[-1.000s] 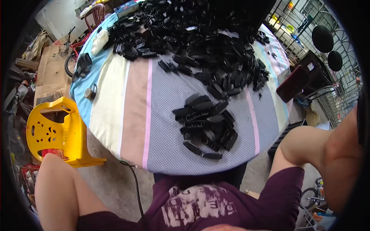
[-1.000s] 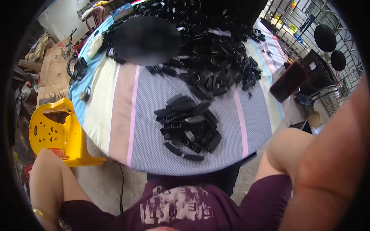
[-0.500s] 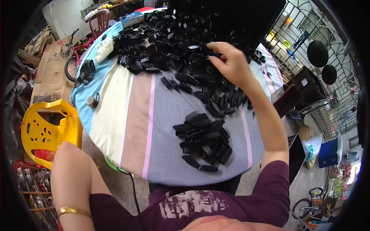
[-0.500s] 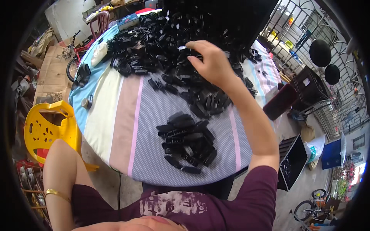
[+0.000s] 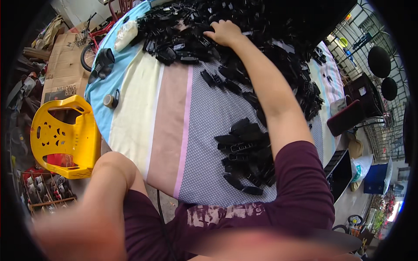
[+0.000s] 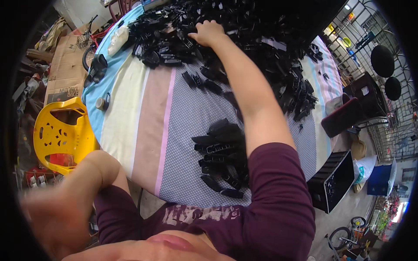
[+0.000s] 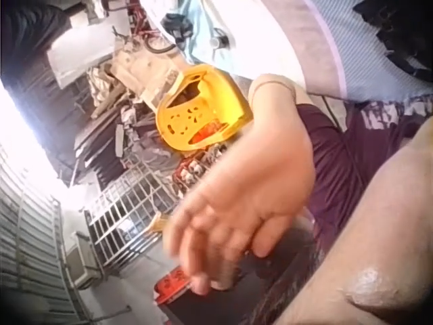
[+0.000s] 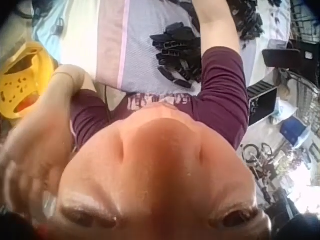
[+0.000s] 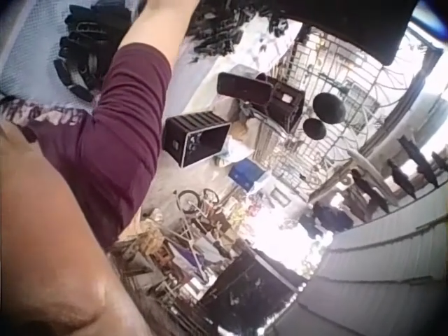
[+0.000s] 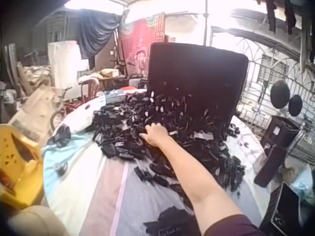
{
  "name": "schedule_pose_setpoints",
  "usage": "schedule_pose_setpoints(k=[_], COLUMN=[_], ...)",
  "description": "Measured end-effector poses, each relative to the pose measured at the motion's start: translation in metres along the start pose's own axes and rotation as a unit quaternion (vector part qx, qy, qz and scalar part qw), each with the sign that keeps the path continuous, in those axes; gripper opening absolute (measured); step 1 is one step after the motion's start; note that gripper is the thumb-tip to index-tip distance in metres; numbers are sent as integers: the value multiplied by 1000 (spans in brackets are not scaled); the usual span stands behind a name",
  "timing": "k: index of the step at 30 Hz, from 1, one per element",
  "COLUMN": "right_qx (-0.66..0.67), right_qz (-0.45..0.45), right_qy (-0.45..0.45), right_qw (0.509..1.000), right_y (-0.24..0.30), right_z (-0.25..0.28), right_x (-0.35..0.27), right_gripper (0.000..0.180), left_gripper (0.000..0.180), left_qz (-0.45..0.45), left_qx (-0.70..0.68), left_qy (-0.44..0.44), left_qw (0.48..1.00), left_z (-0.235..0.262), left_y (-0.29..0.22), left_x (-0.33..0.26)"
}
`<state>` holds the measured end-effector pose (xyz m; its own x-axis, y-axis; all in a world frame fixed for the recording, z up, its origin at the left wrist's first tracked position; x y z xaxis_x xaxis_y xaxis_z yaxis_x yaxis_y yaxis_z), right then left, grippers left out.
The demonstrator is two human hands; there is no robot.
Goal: Inspecting and sorting small black plastic components on a table.
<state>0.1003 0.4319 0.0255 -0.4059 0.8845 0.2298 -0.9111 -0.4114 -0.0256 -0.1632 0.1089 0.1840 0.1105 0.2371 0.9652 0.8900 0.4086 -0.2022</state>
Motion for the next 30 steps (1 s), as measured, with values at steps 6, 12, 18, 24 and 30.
schedule_pose_setpoints(k=[6, 12, 18, 24, 30], right_qx=[-84, -99, 9, 486, 639], right_qz=[197, 220, 131, -27, -47], right_qy=[-124, -157, -225, -275, -261], right_qw=[969, 958, 965, 829, 722], right_y=[-33, -21, -33, -2, 35], right_z=[20, 53, 62, 83, 86], right_x=[-113, -203, -251, -282, -298], right_gripper=[36, 26, 34, 25, 26], left_gripper=[34, 31, 24, 15, 37], left_qz=[251, 374, 403, 378, 507], left_qx=[300, 653, 719, 734, 491], left_qy=[-22, 123, 237, 205, 75], left_qw=[920, 647, 514, 526, 704], left_z=[110, 112, 69, 39, 18], left_y=[133, 214, 239, 237, 236], left_x=[-16, -101, -115, -110, -103])
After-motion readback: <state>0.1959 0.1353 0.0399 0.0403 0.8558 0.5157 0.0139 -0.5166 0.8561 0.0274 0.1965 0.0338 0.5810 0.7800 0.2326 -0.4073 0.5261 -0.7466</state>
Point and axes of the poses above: each hand's wrist, its own x-axis towards the middle knuckle, its own z-axis out of the back of the hand, y = z × x, the point moved 1 cm from there along x, towards the middle knuckle, and after that the axes turned 10 degrees about z, right-handed, at the moved point
